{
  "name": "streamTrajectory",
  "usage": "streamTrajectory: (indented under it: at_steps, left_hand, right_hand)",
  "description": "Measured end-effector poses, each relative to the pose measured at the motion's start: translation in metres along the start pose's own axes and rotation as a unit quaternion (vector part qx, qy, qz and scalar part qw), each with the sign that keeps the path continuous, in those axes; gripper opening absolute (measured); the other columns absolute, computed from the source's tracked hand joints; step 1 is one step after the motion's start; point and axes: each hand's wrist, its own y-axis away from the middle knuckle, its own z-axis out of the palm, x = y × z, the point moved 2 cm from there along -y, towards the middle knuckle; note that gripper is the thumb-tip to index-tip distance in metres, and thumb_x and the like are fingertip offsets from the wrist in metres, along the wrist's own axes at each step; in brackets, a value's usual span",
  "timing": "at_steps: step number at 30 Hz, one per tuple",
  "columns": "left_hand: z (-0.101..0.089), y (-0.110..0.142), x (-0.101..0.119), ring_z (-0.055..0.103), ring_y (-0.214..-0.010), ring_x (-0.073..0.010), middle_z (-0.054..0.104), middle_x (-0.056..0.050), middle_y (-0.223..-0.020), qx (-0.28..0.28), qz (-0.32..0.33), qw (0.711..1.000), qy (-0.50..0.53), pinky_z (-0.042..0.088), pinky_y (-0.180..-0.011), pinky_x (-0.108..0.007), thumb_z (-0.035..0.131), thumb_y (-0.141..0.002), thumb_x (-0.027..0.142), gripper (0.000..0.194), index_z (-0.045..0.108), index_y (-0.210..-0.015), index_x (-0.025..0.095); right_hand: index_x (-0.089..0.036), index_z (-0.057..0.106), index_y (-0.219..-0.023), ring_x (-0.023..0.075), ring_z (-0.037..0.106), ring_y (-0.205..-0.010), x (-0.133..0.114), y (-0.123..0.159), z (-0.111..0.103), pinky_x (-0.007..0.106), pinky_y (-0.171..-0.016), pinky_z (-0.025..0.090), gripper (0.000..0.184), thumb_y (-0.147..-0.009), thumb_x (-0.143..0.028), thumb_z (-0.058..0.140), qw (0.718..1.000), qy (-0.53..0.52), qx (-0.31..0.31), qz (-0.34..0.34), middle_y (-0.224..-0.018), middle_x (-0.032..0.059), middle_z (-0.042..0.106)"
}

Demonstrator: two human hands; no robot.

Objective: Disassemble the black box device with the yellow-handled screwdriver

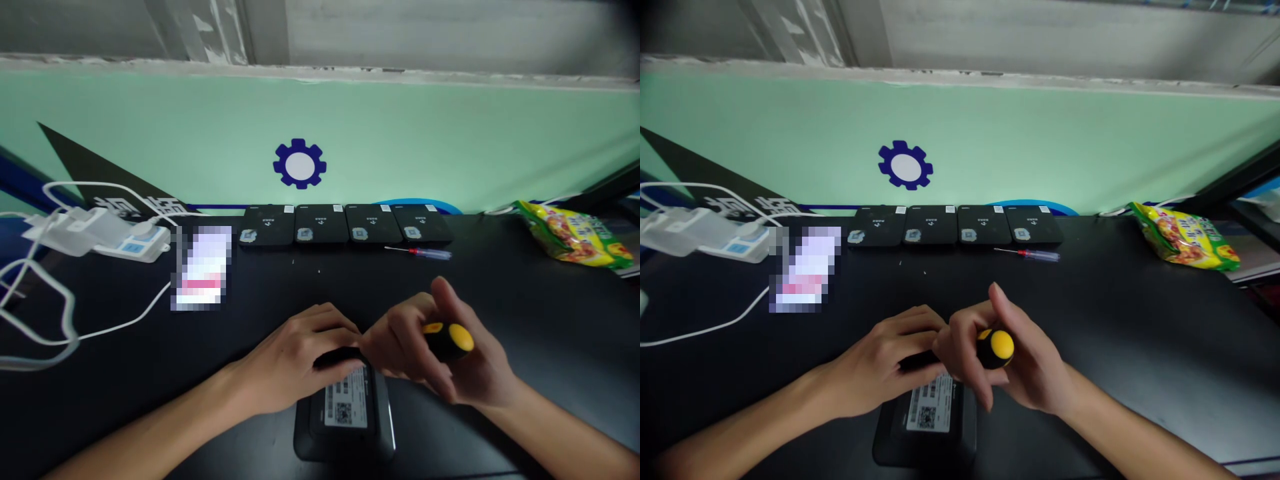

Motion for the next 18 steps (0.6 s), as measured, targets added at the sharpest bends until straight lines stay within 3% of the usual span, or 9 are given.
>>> streamTrajectory:
  at_steps: [6, 18]
  left_hand:
    - [0.000, 0.000, 0.001, 0.071, -0.106, -0.0209, 0.076, -0.006, -0.114, -0.002, -0.008, 1.000, 0.008, 0.063, -0.094, -0.038, 0.073, -0.105, 0.021, 0.008, 0.076, -0.113, 0.019]
    - [-0.001, -0.001, 0.001, 0.072, -0.108, -0.0214, 0.076, -0.007, -0.114, 0.001, 0.002, 1.000, 0.007, 0.063, -0.095, -0.038, 0.073, -0.105, 0.022, 0.008, 0.075, -0.112, 0.019]
  right_hand:
    - [-0.019, 0.056, -0.061, 0.0154, 0.034, -0.053, -0.002, 0.001, 0.001, 0.032, -0.057, 0.030, 0.079, -0.115, -0.065, 0.021, 1.000, 0.002, -0.003, 0.007, -0.051, -0.0022, 0.032]
    - [-0.020, 0.047, -0.055, 0.0157, 0.036, -0.052, -0.012, -0.004, 0.008, 0.032, -0.058, 0.034, 0.080, -0.115, -0.066, 0.018, 1.000, -0.018, -0.005, -0.022, -0.047, -0.0014, 0.028]
